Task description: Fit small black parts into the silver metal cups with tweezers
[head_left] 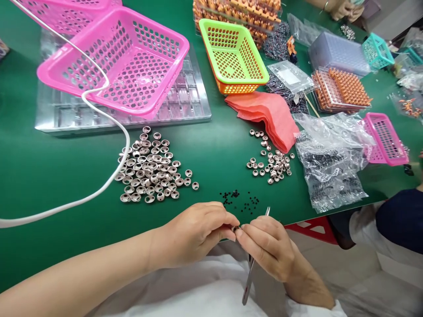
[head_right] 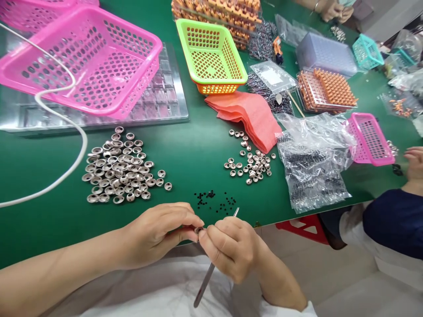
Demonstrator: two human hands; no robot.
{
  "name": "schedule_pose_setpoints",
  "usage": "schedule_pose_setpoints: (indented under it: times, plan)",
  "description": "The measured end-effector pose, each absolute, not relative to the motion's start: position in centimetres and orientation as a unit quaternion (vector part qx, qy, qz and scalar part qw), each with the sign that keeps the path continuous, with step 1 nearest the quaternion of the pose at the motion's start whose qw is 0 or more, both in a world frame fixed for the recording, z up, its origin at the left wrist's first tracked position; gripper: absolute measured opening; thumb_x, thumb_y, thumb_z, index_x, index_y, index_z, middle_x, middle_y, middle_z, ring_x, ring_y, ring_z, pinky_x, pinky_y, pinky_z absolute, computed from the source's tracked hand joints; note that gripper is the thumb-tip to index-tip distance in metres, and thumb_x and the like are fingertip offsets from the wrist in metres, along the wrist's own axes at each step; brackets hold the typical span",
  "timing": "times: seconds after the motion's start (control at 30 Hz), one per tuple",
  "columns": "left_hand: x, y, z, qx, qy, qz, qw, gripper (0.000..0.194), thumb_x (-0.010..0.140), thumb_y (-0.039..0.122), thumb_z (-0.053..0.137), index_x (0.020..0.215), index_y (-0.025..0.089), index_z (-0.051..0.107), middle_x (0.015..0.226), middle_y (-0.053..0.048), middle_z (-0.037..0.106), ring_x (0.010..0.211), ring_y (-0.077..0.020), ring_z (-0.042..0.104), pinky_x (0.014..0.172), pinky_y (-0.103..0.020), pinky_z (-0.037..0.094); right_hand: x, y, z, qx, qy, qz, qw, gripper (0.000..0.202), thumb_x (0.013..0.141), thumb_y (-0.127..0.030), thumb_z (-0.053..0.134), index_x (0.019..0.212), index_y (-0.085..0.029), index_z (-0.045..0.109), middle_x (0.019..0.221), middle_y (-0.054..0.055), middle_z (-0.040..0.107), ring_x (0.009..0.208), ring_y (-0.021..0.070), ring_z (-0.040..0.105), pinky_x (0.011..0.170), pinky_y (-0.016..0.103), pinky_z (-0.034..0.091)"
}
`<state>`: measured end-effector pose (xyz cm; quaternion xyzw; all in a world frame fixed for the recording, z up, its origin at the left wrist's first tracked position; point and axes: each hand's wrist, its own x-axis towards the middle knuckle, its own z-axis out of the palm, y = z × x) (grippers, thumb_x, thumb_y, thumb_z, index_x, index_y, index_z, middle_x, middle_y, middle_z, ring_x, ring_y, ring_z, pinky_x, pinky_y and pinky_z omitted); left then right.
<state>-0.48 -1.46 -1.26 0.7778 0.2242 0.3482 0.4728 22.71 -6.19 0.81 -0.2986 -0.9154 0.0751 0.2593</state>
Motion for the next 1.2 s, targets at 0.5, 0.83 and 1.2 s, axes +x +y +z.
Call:
schedule_pose_setpoints:
  times: [0.5,0.83,1.2]
  plan:
    - [-0.4,-1.4,-1.5,0.788,0.213,0.338,0.468,0.01,0.101,0.015,0.053,0.106,0.015,0.061,0.079,-0.004,0.072,0.069,-0.0148,0.062,0.065,-0.023,0.051,22.5,-4.8,0.1,-0.222,-0.926,0.106,0.286,0.031,0.093,-0.007,0.041,0.106,-0.004,0.069,0.092,0.014,0.069,0.082,0.0214,0.061,0.056,0.036,0.053]
    - [-0.6,-1.3,-1.0,0.794,0.236,0.3,0.474,0.013,0.1,0.013,0.053,0.107,0.014,0.064,0.082,-0.005,0.073,0.073,-0.015,0.063,0.066,-0.023,0.052,22.6,-5.0,-0.2,-0.231,-0.925,0.103,0.282,0.03,0.094,-0.006,0.042,0.108,-0.002,0.068,0.094,0.014,0.069,0.082,0.0216,0.062,0.057,0.035,0.05]
    - [-0.6,-1.6,-1.3,0.785,0.239,0.304,0.484,0.012,0.1,0.013,0.052,0.104,0.015,0.063,0.08,-0.004,0.072,0.071,-0.0145,0.062,0.065,-0.023,0.051,22.3,-4.9,-0.3,-0.22,-0.925,0.128,0.282,0.03,0.094,-0.005,0.041,0.109,0.002,0.067,0.094,0.016,0.069,0.08,0.0227,0.061,0.056,0.037,0.047]
